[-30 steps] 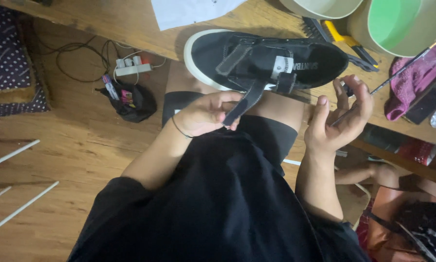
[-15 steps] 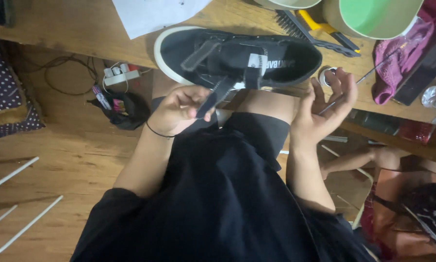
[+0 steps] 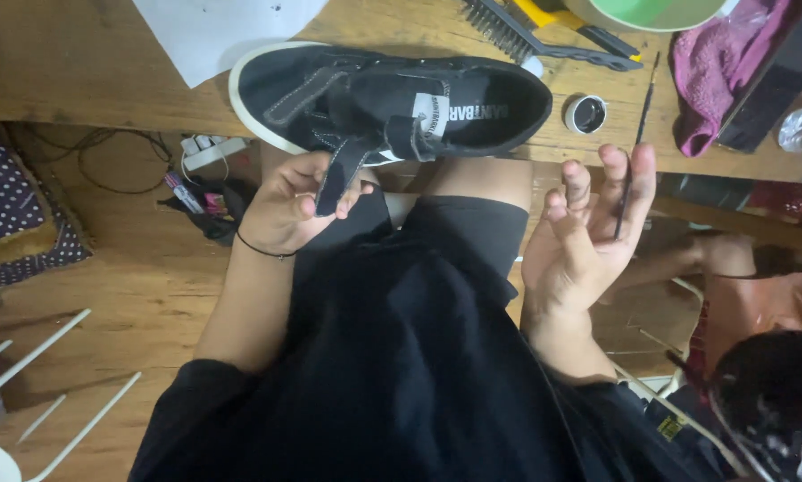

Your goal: Using a fine-tipped paintbrush to apply paint to the edges of the straps on a black shoe.

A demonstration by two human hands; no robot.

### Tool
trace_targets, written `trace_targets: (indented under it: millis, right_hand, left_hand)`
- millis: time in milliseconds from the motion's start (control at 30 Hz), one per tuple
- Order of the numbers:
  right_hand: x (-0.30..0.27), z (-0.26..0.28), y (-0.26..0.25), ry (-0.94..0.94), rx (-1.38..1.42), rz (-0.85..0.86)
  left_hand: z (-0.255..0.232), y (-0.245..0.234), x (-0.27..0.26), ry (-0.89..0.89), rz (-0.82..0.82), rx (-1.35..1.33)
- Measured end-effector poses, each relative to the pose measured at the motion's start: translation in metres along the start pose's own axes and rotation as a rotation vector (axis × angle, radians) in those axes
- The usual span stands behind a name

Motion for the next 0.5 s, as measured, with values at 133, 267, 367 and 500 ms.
trace_targets:
  millis: [133, 267, 367, 500]
  right_hand:
    - [0.006, 0.01, -0.021, -0.248, -0.174, 0.039]
    - [0.047, 0.021, -0.071, -0.453, -0.265, 0.04]
    - [0.062, 0.032, -0.071, -0.588, -0.521, 0.118]
    - [0.069, 0.036, -0.063, -0.697, -0.645, 0.099]
  left_hand:
    - [-0.003, 0.009, 0.003, -0.005, 0.036, 0.032]
    - [0.012, -0.004, -0.003, 0.054, 0.128, -0.006]
    - [0.011, 0.0, 0.001, 0.062, 0.159, -0.046]
    - [0.0, 0.013, 0.016, 0.034, 0.141, -0.022]
Point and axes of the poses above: each hand's wrist, its own x-axis towards the middle knuckle, its own y-axis out of the palm, z = x × y, the point moved 4 cm from there along x, towards the middle knuckle
